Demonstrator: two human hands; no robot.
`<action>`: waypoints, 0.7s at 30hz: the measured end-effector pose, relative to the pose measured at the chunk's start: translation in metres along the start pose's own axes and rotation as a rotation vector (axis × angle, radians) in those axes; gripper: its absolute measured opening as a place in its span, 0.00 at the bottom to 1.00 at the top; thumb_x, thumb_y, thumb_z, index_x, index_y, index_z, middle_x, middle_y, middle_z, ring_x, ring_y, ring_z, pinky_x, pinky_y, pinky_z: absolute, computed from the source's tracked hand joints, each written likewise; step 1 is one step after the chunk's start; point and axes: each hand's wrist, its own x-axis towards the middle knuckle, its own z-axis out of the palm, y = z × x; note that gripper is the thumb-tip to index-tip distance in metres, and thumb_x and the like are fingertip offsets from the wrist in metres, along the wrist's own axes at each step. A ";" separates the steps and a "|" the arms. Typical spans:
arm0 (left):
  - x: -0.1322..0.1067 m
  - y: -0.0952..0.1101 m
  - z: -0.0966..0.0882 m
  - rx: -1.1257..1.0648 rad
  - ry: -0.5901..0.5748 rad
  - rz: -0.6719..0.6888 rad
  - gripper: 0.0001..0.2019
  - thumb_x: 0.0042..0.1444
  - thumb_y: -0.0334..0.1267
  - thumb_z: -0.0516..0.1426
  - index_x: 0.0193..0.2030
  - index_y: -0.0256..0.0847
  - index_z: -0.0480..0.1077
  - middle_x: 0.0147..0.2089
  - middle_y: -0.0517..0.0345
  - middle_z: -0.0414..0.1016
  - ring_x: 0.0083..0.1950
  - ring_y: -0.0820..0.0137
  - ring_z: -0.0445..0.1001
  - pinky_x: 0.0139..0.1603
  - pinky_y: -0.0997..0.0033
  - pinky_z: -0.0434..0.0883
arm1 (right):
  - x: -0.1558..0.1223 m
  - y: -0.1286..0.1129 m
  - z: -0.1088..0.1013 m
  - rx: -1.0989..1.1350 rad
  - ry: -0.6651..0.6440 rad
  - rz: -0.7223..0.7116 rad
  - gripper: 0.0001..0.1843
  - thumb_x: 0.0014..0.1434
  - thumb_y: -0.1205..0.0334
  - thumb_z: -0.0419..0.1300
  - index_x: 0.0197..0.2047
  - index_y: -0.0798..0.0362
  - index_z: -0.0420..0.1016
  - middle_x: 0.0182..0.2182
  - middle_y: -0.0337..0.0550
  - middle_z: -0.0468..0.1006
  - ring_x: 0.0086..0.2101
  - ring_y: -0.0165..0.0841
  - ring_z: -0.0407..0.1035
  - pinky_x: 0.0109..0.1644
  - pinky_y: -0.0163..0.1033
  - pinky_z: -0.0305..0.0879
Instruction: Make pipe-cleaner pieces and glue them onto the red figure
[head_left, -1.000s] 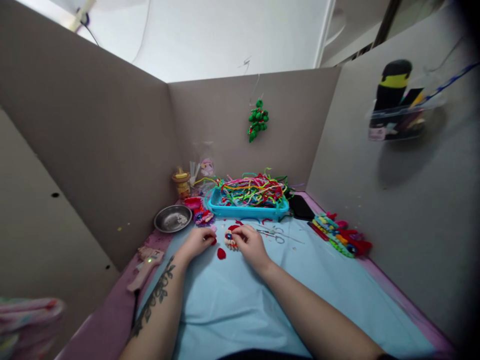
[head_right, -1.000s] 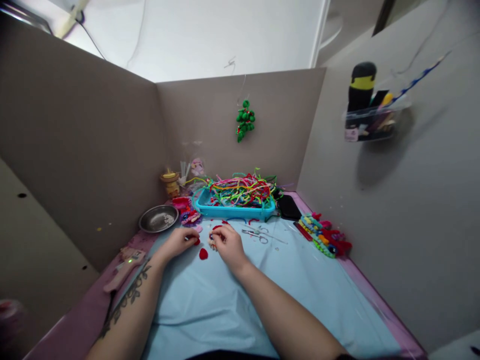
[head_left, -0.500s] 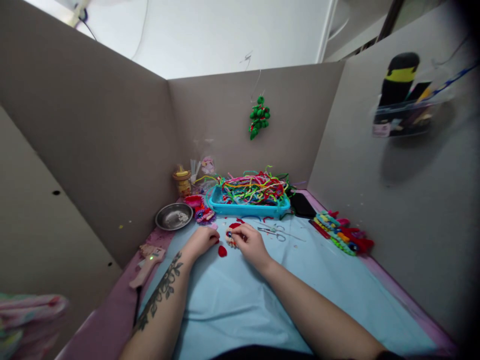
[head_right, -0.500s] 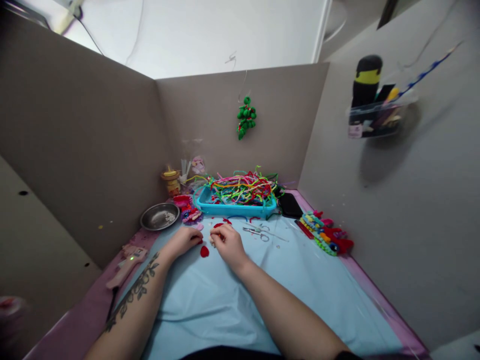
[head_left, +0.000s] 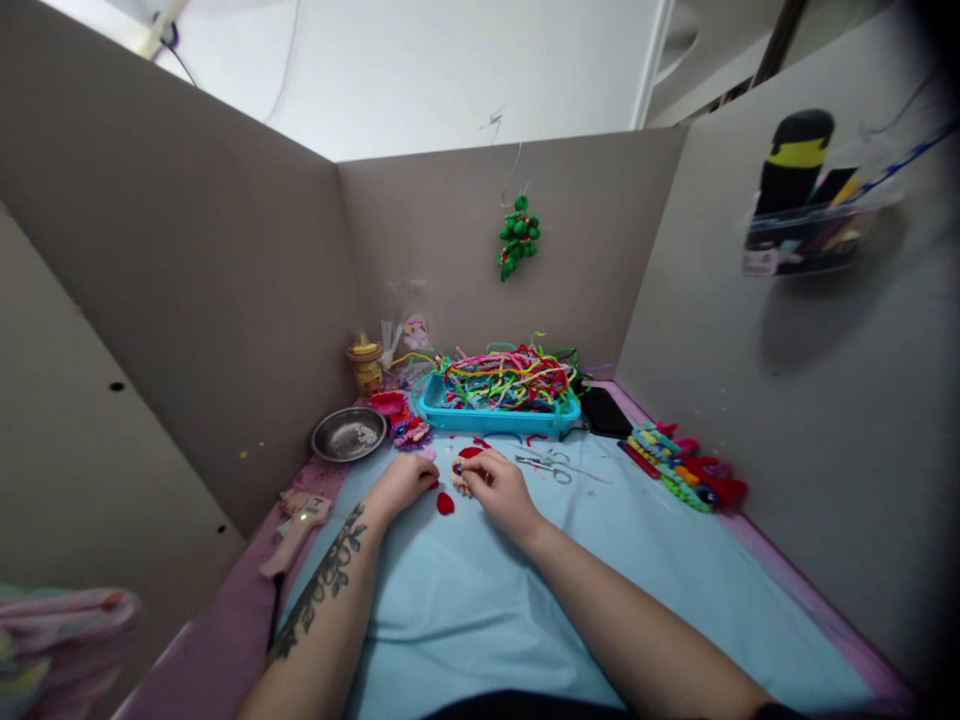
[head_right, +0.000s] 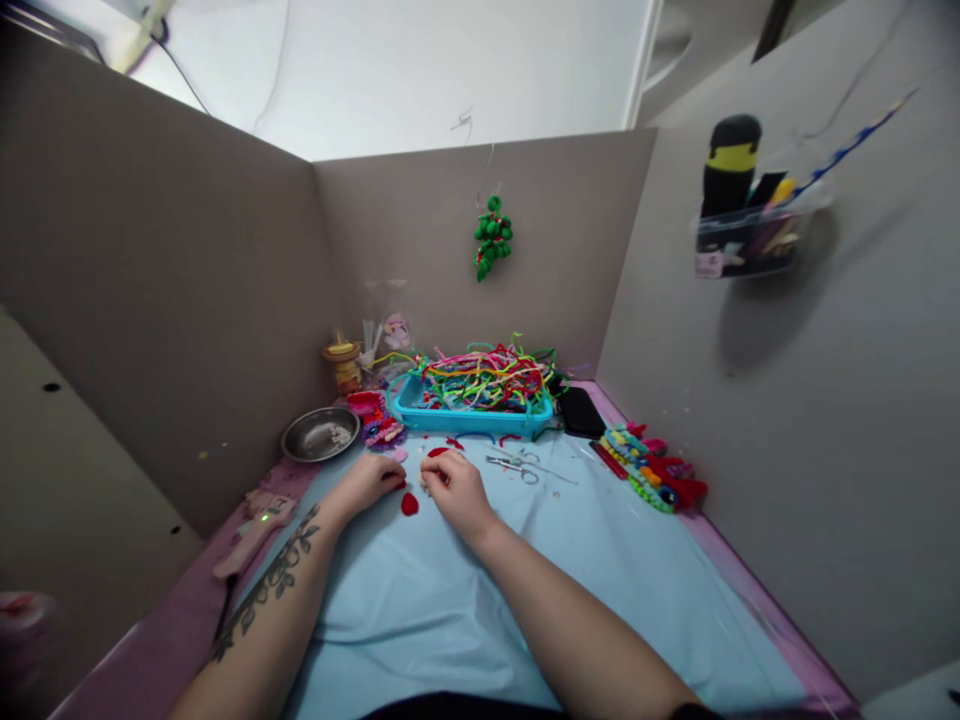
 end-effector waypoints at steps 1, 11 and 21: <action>0.000 0.000 0.000 -0.003 0.001 -0.003 0.11 0.49 0.30 0.52 0.31 0.37 0.77 0.30 0.54 0.78 0.30 0.70 0.72 0.34 0.75 0.63 | 0.000 0.000 0.000 0.003 0.000 -0.001 0.08 0.52 0.71 0.55 0.29 0.52 0.75 0.28 0.41 0.74 0.29 0.31 0.68 0.34 0.35 0.65; -0.001 0.002 0.000 -0.060 0.026 -0.010 0.10 0.49 0.31 0.53 0.29 0.39 0.77 0.28 0.55 0.78 0.29 0.69 0.72 0.34 0.75 0.64 | -0.001 0.002 0.001 0.004 0.000 -0.002 0.08 0.53 0.70 0.55 0.29 0.52 0.75 0.28 0.42 0.74 0.31 0.32 0.69 0.36 0.37 0.66; -0.001 0.000 0.002 -0.016 0.023 -0.003 0.11 0.49 0.30 0.52 0.30 0.38 0.77 0.30 0.53 0.78 0.30 0.68 0.72 0.34 0.74 0.63 | 0.000 0.000 0.000 -0.004 -0.001 0.005 0.08 0.52 0.70 0.56 0.29 0.52 0.76 0.27 0.42 0.75 0.31 0.32 0.69 0.35 0.36 0.65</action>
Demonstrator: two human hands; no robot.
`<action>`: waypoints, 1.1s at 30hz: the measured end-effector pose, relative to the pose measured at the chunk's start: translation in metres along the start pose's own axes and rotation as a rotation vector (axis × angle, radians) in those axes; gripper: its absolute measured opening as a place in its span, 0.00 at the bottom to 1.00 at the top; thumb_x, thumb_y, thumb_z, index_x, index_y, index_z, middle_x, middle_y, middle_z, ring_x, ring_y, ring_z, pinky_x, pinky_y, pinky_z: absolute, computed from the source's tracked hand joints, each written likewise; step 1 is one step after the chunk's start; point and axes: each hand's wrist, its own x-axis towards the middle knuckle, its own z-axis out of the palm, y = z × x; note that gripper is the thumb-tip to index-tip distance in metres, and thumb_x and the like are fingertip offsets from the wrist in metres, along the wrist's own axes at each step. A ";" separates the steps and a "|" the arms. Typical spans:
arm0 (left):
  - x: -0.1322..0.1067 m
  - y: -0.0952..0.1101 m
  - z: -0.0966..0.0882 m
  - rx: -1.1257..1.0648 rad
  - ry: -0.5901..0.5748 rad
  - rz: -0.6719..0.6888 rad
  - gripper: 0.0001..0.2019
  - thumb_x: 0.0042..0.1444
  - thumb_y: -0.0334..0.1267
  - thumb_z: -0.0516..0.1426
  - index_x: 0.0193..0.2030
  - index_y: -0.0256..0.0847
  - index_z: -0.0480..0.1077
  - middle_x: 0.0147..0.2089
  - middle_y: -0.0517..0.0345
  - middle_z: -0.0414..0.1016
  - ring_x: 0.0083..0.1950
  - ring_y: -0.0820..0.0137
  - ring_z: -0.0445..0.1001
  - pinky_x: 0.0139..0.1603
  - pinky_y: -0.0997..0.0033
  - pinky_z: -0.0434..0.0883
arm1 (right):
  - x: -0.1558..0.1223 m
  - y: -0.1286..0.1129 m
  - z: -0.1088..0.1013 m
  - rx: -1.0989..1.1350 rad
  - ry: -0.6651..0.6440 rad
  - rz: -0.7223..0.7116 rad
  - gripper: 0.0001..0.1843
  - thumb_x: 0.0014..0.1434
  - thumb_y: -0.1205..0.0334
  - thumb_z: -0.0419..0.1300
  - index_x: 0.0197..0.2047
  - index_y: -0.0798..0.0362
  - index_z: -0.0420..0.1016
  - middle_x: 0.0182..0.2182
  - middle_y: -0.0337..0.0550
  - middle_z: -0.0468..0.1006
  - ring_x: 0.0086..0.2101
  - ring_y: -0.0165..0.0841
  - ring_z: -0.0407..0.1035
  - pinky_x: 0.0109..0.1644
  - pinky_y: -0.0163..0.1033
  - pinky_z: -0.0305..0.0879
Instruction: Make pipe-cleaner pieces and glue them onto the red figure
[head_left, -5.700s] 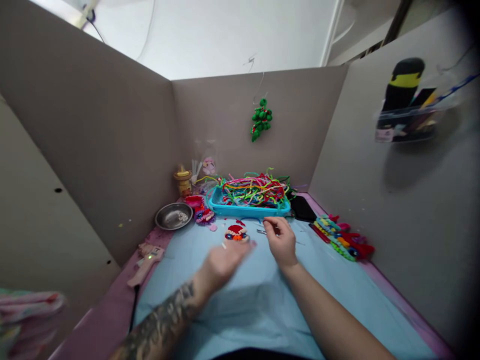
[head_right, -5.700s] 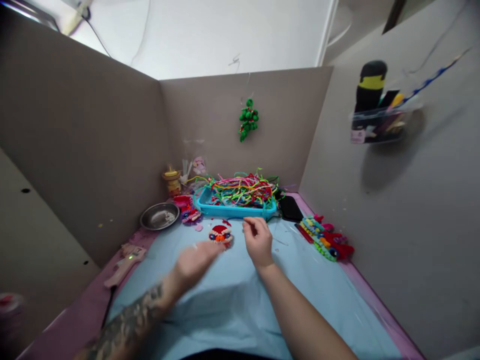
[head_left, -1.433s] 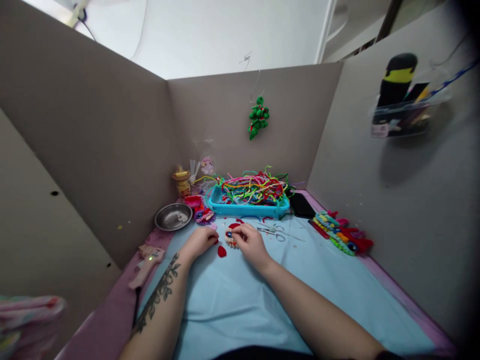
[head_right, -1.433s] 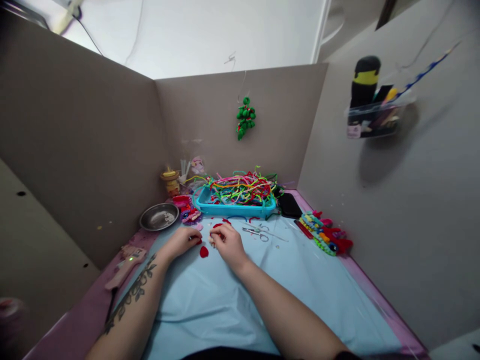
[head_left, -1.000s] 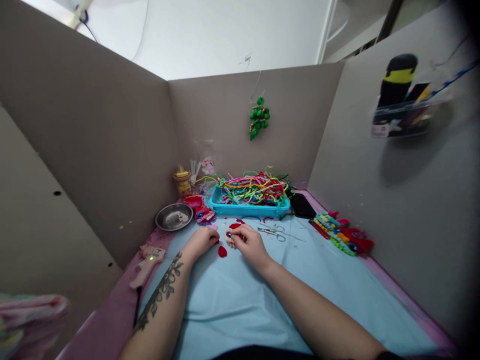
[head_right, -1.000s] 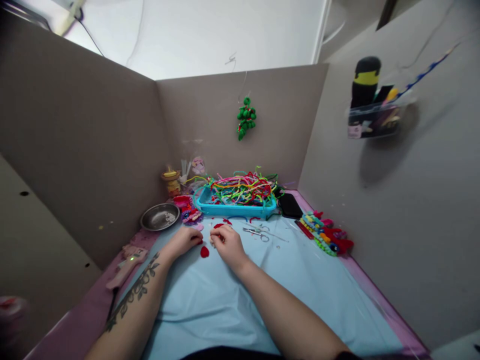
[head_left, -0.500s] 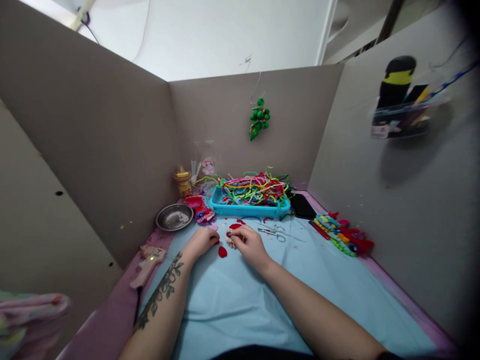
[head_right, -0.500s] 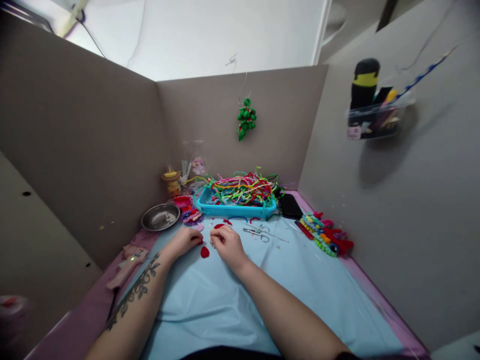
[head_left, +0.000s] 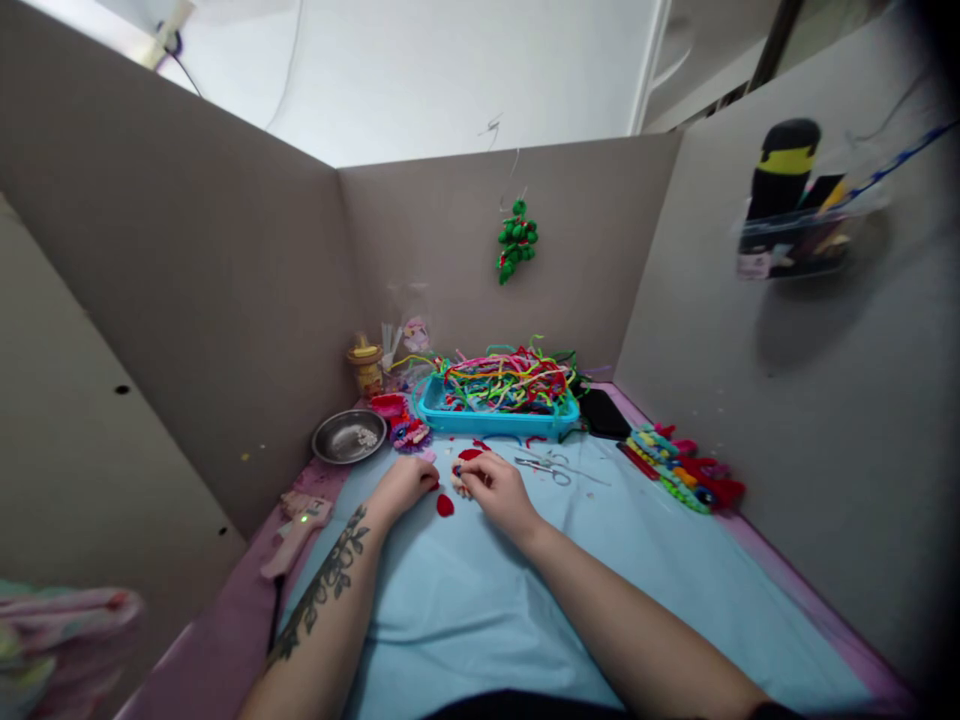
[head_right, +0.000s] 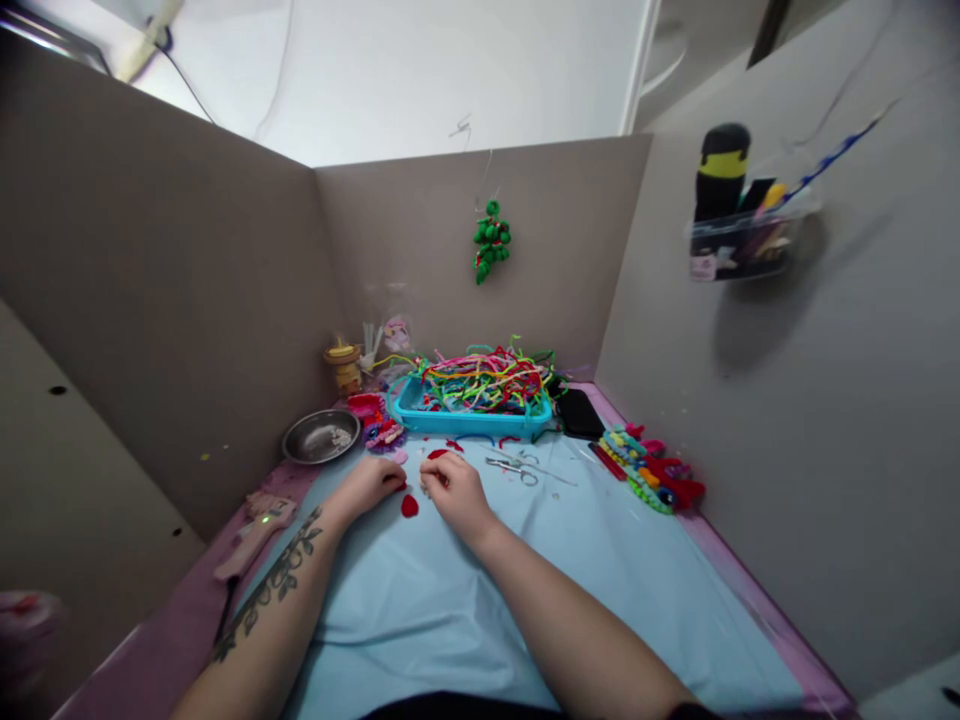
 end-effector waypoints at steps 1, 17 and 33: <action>0.000 0.000 0.000 -0.002 0.000 0.002 0.11 0.49 0.30 0.52 0.30 0.38 0.77 0.29 0.53 0.78 0.30 0.69 0.72 0.34 0.74 0.63 | 0.000 0.000 0.000 0.000 0.000 0.001 0.08 0.52 0.70 0.56 0.28 0.53 0.76 0.27 0.42 0.75 0.31 0.32 0.69 0.35 0.36 0.65; -0.003 0.040 -0.012 -1.093 0.410 -0.256 0.16 0.41 0.45 0.63 0.33 0.34 0.72 0.29 0.54 0.77 0.30 0.69 0.74 0.33 0.72 0.69 | 0.000 -0.003 0.000 -0.018 0.041 -0.005 0.12 0.53 0.68 0.56 0.41 0.51 0.73 0.35 0.44 0.73 0.31 0.31 0.67 0.33 0.35 0.67; -0.001 0.059 0.004 -1.257 0.401 -0.300 0.14 0.39 0.42 0.65 0.30 0.35 0.70 0.26 0.59 0.75 0.27 0.73 0.73 0.33 0.73 0.69 | -0.001 -0.001 0.001 -0.112 0.109 -0.067 0.06 0.54 0.67 0.56 0.35 0.50 0.73 0.33 0.43 0.73 0.33 0.33 0.68 0.37 0.37 0.66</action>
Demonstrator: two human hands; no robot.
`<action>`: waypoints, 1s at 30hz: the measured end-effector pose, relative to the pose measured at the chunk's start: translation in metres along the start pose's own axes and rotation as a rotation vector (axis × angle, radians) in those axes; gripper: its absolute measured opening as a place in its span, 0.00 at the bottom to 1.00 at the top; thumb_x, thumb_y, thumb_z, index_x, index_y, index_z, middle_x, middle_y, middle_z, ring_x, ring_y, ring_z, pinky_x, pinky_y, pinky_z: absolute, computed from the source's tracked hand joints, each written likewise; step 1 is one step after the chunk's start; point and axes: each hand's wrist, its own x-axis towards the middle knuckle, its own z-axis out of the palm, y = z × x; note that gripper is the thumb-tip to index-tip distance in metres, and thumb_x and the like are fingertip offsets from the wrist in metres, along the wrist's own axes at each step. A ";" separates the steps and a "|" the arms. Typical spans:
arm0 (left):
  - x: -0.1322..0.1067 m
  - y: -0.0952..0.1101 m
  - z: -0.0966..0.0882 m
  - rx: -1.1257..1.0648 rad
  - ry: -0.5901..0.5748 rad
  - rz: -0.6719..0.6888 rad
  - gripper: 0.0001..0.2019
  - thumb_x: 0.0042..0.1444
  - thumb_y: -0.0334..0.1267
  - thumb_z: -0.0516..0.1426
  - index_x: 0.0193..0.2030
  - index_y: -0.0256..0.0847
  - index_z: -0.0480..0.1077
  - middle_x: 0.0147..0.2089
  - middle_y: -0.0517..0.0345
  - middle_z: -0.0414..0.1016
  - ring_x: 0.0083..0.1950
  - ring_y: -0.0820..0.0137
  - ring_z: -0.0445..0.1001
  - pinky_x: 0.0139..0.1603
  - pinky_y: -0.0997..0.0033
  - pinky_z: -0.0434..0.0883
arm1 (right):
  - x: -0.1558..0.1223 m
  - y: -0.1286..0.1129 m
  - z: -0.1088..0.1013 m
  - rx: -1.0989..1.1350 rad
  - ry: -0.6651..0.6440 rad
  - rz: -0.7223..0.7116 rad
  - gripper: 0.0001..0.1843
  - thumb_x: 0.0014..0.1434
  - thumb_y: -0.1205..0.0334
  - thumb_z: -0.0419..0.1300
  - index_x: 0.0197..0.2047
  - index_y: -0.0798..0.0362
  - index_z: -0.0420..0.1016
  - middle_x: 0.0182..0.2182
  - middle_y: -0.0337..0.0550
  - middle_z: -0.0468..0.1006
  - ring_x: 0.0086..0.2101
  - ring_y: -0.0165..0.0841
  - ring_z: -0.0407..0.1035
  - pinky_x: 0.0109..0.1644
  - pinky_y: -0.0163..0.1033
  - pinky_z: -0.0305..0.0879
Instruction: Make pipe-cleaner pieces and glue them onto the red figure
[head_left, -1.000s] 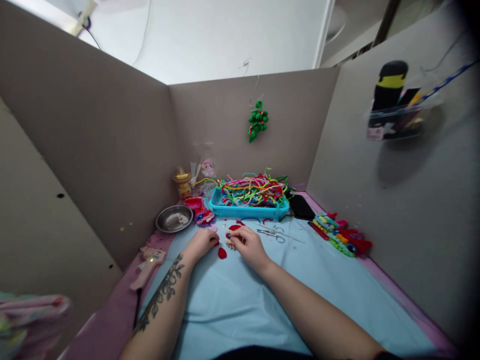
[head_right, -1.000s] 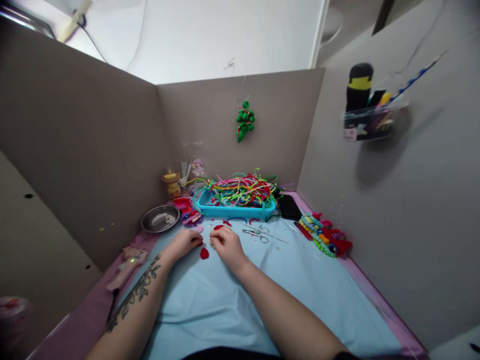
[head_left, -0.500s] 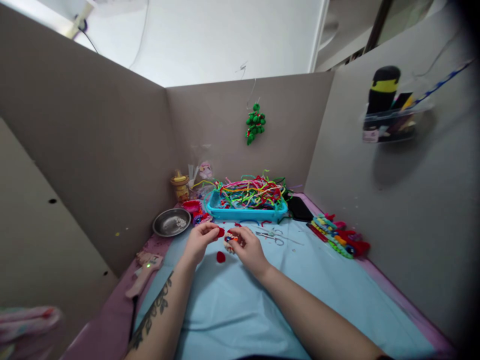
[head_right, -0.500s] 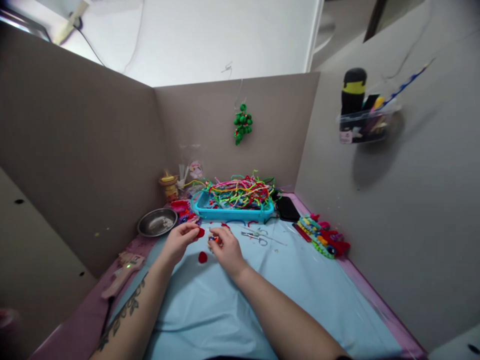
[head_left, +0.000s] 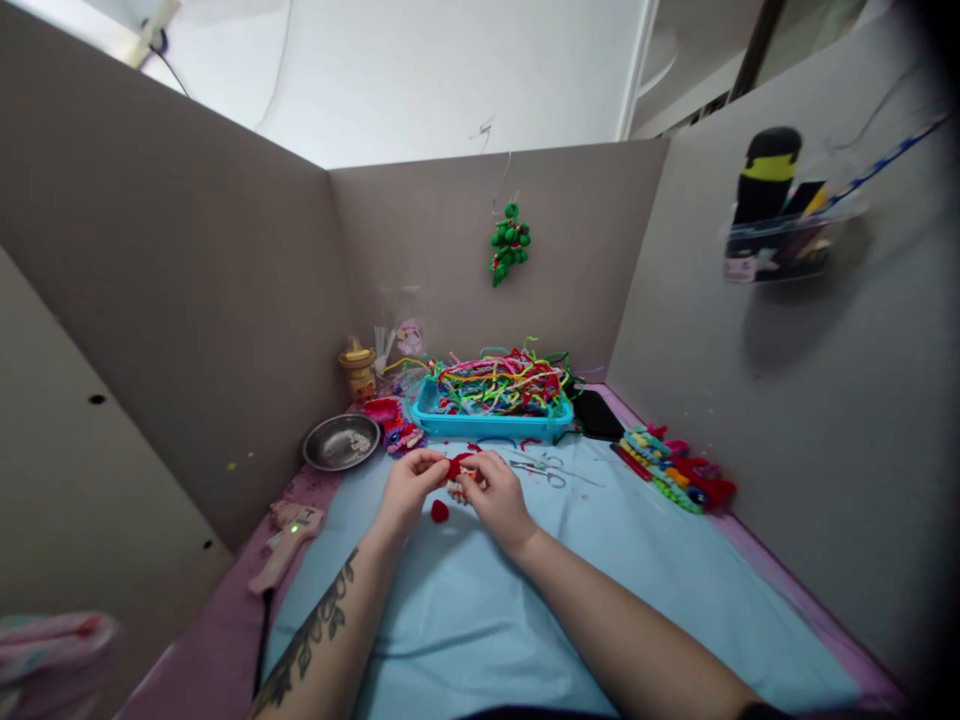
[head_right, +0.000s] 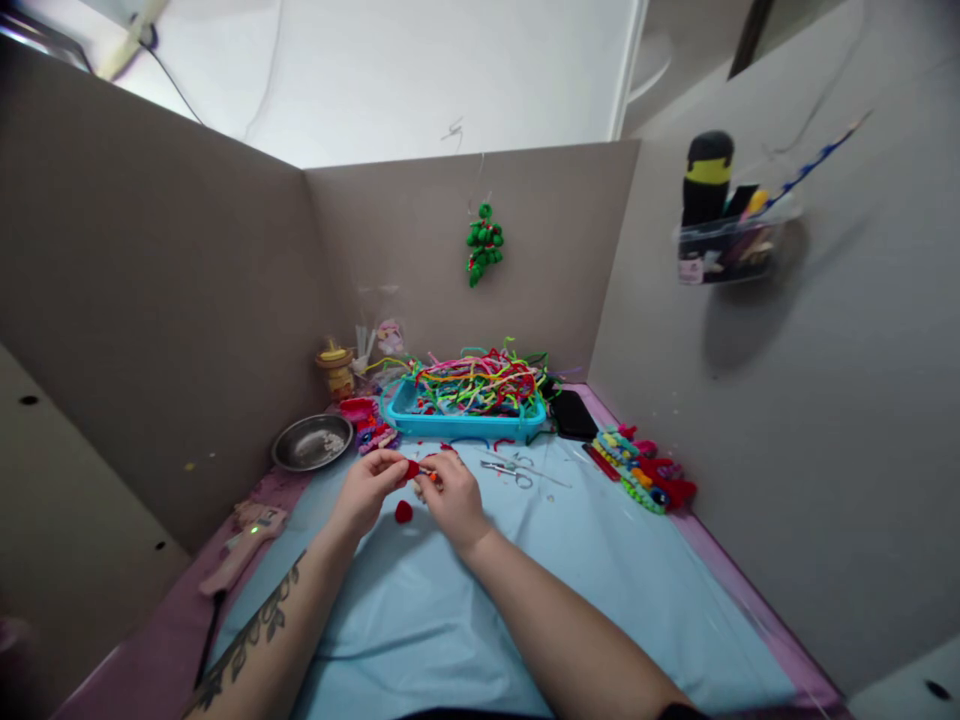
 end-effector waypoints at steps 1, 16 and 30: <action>0.000 -0.001 0.000 -0.006 0.003 -0.002 0.14 0.39 0.42 0.65 0.30 0.35 0.70 0.25 0.59 0.75 0.27 0.73 0.73 0.33 0.73 0.69 | 0.000 0.001 0.000 -0.012 -0.004 -0.012 0.06 0.55 0.67 0.56 0.35 0.50 0.73 0.33 0.43 0.73 0.34 0.34 0.68 0.38 0.38 0.66; 0.015 0.004 -0.046 0.568 0.025 0.155 0.16 0.50 0.42 0.55 0.40 0.34 0.75 0.31 0.51 0.79 0.33 0.66 0.74 0.35 0.69 0.68 | 0.004 0.007 -0.001 -0.031 0.001 0.088 0.04 0.54 0.64 0.58 0.30 0.52 0.74 0.28 0.41 0.73 0.30 0.32 0.67 0.36 0.36 0.64; 0.022 -0.005 -0.079 1.031 -0.213 -0.044 0.14 0.45 0.41 0.53 0.29 0.34 0.77 0.21 0.55 0.74 0.23 0.69 0.68 0.27 0.73 0.60 | 0.002 0.003 -0.005 -0.002 -0.032 0.044 0.07 0.57 0.64 0.55 0.30 0.52 0.74 0.29 0.41 0.73 0.30 0.31 0.66 0.35 0.35 0.63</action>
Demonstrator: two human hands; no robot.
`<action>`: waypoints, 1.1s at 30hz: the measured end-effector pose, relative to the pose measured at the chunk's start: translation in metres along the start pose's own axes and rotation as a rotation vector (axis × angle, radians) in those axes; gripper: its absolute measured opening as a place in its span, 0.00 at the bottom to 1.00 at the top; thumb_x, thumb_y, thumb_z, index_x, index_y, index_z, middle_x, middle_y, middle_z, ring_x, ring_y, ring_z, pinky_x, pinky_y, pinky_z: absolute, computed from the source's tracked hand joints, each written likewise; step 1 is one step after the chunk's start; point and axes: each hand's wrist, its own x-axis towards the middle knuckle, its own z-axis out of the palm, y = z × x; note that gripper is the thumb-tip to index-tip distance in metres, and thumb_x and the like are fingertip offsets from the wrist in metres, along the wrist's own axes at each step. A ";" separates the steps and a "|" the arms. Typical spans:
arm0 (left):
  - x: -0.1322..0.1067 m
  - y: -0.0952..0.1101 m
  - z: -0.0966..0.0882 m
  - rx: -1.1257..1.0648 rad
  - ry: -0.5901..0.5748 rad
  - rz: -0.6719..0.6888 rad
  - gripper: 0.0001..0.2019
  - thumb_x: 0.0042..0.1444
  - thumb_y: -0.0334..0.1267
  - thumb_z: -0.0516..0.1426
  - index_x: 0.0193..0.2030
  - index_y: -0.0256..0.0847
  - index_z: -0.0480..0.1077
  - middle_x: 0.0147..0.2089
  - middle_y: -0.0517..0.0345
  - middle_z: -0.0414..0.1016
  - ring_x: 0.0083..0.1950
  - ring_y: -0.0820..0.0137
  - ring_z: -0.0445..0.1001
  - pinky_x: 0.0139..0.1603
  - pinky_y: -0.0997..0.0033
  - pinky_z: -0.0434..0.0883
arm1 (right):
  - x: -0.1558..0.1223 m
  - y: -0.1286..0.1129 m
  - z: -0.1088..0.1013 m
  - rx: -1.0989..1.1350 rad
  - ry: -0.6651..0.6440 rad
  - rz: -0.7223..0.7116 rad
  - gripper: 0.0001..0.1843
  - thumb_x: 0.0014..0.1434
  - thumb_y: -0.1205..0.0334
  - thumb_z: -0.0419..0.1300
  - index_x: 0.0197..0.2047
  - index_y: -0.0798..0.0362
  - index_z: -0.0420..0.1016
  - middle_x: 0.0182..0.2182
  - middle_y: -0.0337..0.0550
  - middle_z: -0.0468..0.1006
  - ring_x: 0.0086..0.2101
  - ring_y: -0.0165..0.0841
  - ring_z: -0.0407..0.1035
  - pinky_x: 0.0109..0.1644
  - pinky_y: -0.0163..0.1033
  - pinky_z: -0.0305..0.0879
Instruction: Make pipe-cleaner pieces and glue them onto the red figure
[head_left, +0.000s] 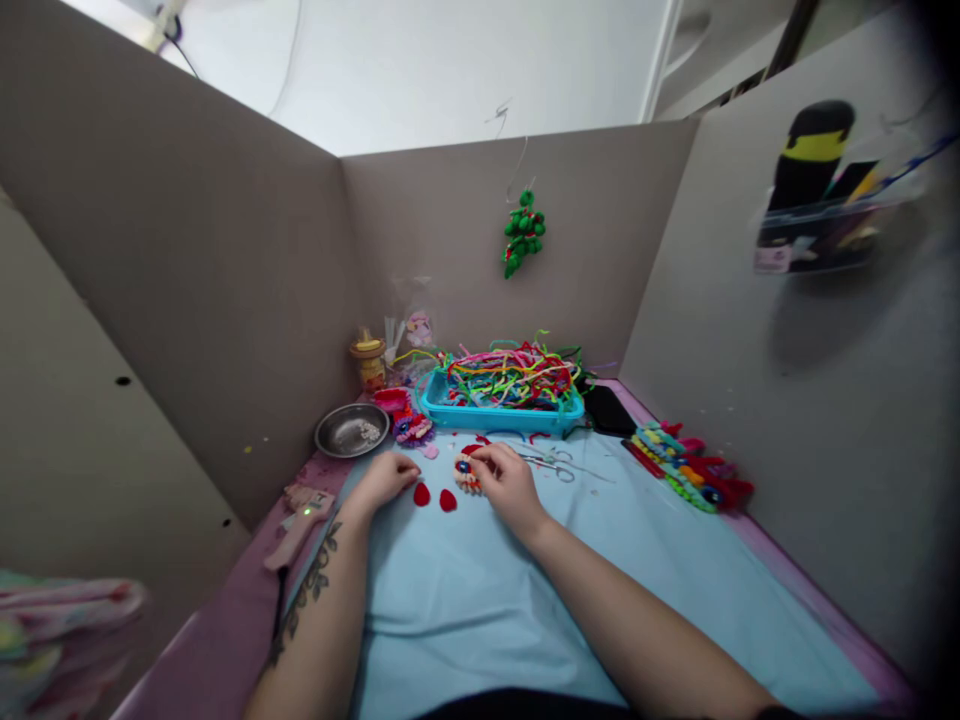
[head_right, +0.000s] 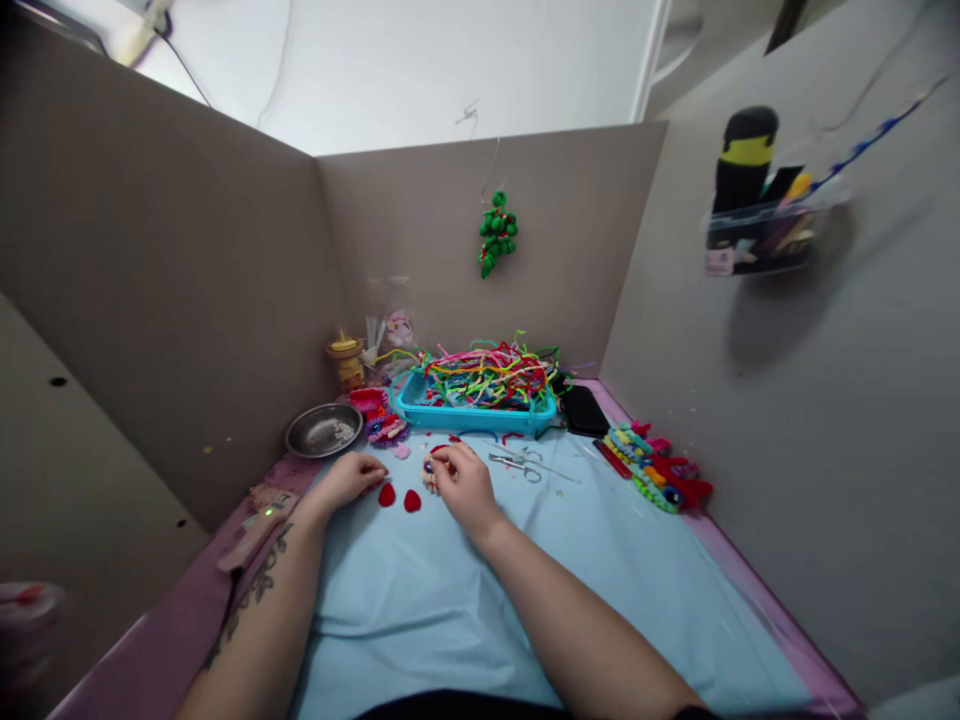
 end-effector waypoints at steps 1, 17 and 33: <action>0.000 -0.001 -0.002 0.007 0.030 0.004 0.13 0.45 0.40 0.54 0.29 0.34 0.77 0.24 0.54 0.76 0.26 0.67 0.69 0.28 0.73 0.61 | 0.000 0.000 0.000 0.001 0.005 0.000 0.08 0.57 0.64 0.54 0.31 0.52 0.74 0.29 0.41 0.73 0.30 0.31 0.66 0.35 0.35 0.63; -0.006 -0.004 0.000 -0.008 -0.198 0.156 0.14 0.42 0.36 0.58 0.37 0.37 0.77 0.27 0.57 0.75 0.28 0.69 0.69 0.28 0.75 0.62 | -0.008 0.005 0.008 -0.499 -0.703 0.032 0.10 0.53 0.66 0.55 0.31 0.50 0.79 0.34 0.43 0.79 0.37 0.34 0.70 0.37 0.34 0.60; -0.004 0.024 0.027 0.257 -0.053 0.313 0.11 0.51 0.40 0.55 0.40 0.42 0.74 0.43 0.52 0.68 0.49 0.62 0.65 0.52 0.64 0.61 | -0.008 -0.002 0.009 -0.616 -0.743 0.098 0.14 0.57 0.64 0.50 0.35 0.50 0.79 0.36 0.43 0.78 0.39 0.34 0.69 0.37 0.33 0.59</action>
